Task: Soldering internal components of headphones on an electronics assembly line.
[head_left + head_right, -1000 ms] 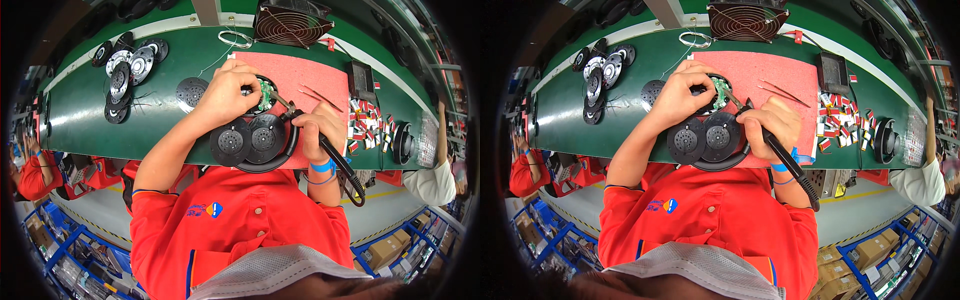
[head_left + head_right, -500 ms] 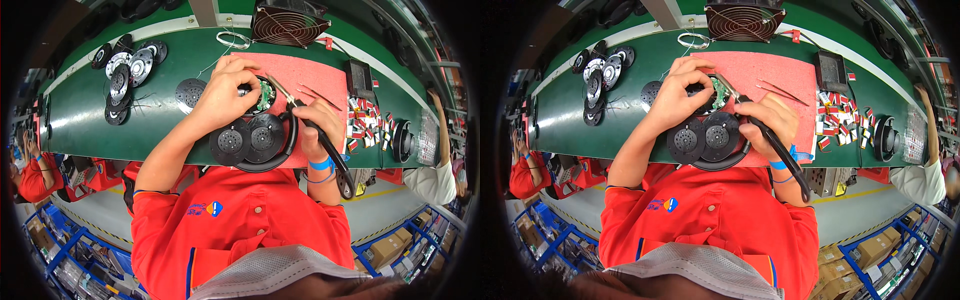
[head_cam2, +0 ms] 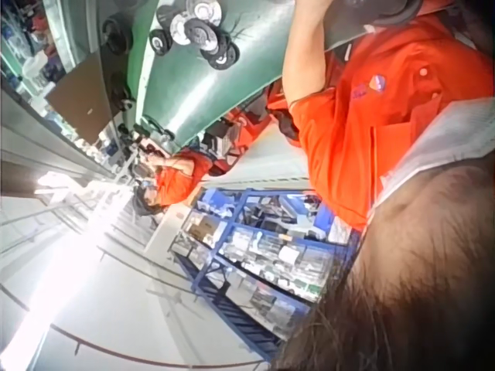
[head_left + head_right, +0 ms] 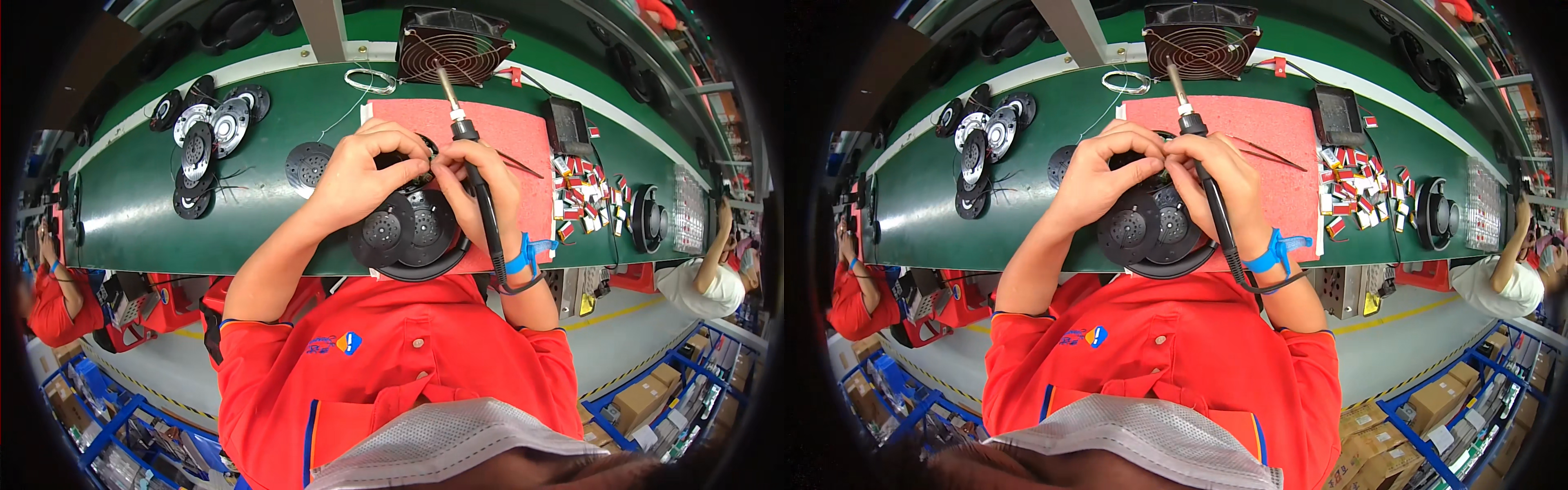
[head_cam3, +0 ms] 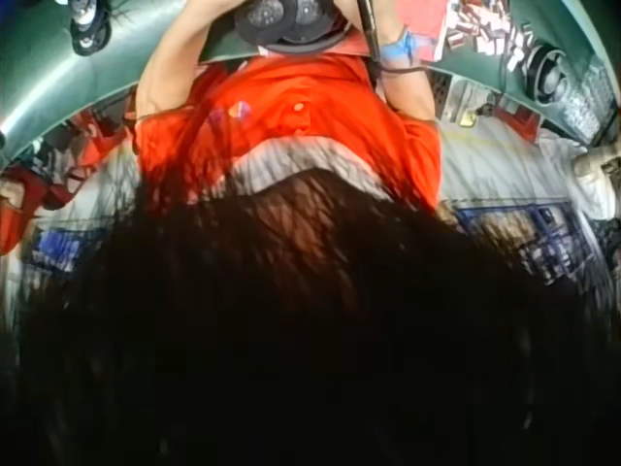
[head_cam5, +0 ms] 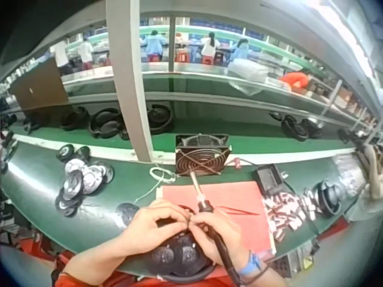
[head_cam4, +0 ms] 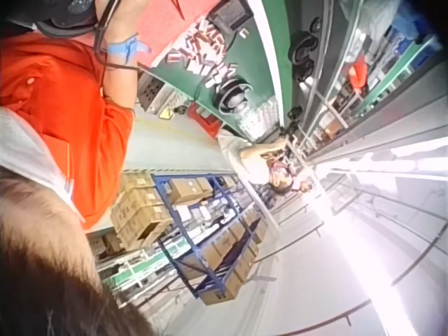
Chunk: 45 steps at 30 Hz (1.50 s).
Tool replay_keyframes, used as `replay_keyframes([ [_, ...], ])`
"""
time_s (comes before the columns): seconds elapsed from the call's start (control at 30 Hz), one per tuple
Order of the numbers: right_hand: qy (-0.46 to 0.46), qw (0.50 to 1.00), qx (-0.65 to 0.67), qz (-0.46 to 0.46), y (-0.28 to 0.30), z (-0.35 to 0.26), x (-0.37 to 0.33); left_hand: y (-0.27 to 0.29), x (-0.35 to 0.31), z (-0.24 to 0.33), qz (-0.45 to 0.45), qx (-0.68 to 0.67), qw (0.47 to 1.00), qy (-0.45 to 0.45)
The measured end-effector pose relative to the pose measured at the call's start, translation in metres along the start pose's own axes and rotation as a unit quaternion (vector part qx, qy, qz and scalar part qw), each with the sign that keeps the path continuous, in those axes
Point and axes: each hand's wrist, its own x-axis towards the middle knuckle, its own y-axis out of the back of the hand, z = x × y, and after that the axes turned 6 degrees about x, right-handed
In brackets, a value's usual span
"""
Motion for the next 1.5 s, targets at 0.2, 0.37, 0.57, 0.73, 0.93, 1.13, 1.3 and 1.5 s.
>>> replay_keyframes([
  [0.2,-0.014,1.000,0.015,0.017,-0.002,0.003,-0.003,-0.003,-0.003,0.001,-0.043,-0.136,0.978,0.150],
  [0.37,-0.021,0.999,0.027,0.018,-0.003,0.002,-0.004,-0.005,-0.004,0.001,-0.051,-0.209,0.961,0.174],
  [0.57,-0.027,1.000,0.008,0.007,-0.004,0.004,-0.005,-0.012,-0.004,-0.006,0.000,-0.208,0.967,0.143],
  [0.73,-0.028,1.000,0.009,0.007,-0.003,0.007,-0.006,-0.006,-0.003,-0.002,-0.043,-0.147,0.970,0.186],
  [0.93,-0.017,0.999,0.023,0.015,-0.003,0.010,-0.007,-0.008,-0.004,-0.002,-0.036,-0.131,0.973,0.185],
  [1.13,-0.006,1.000,0.014,0.013,-0.002,0.011,-0.006,-0.008,-0.004,0.001,-0.026,-0.119,0.975,0.184],
  [1.3,-0.027,0.999,0.039,0.022,-0.003,0.011,-0.008,-0.014,-0.005,0.001,0.016,-0.082,0.990,0.113],
  [1.5,-0.004,1.000,0.022,0.020,-0.002,0.011,-0.007,-0.014,-0.006,0.003,0.037,-0.033,0.996,0.074],
])
